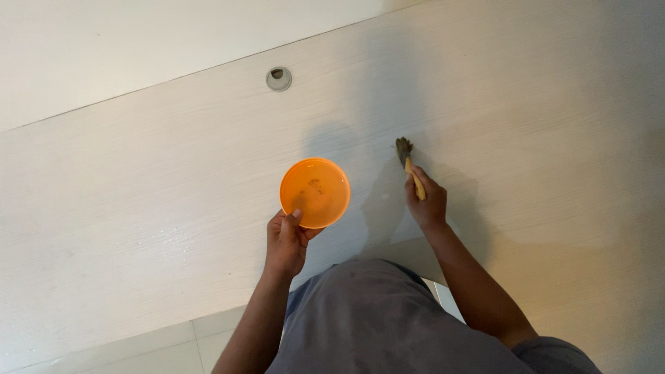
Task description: The person applies a clear liquid to a white wooden surface using a brush while holding a small orange container of the liquid by hand.
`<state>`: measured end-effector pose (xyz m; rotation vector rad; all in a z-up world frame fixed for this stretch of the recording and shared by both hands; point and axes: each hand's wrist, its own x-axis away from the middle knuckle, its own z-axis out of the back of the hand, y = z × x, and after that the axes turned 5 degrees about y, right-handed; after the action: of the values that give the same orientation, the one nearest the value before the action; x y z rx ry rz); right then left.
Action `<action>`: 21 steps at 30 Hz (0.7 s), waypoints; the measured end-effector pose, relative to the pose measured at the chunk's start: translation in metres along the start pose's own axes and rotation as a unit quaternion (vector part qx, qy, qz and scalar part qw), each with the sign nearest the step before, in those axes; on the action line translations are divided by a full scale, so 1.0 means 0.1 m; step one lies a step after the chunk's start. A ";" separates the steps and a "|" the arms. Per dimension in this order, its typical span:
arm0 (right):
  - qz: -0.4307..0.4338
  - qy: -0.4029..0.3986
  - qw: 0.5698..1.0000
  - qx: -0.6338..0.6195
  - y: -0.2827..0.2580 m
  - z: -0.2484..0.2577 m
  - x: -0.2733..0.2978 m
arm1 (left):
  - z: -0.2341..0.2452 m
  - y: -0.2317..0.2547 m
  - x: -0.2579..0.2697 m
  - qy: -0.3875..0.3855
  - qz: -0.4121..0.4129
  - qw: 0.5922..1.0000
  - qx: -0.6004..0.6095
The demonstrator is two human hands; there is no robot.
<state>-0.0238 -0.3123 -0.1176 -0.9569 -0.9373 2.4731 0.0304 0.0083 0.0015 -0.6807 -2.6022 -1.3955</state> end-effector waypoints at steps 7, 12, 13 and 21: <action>0.085 -0.060 0.995 -0.010 -0.40 -0.51 0.22 | 0.06 -0.05 -0.04 0.011 -0.004 1.000 0.011; 0.073 -0.084 0.992 -0.064 -0.47 -0.54 0.13 | 0.07 0.00 -0.05 0.011 -0.002 1.000 0.021; 0.073 -0.084 0.992 -0.064 -0.39 -0.51 0.08 | 0.07 0.01 -0.05 0.011 -0.002 1.000 0.021; -0.066 -0.014 0.998 0.004 0.00 -0.16 -0.26 | 0.09 0.07 -0.07 0.005 -0.007 1.000 0.016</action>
<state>0.0060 -0.3184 -0.1139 -0.8313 -0.9661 2.3848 0.0409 0.0167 -0.0007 -0.6492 -2.6210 -1.3546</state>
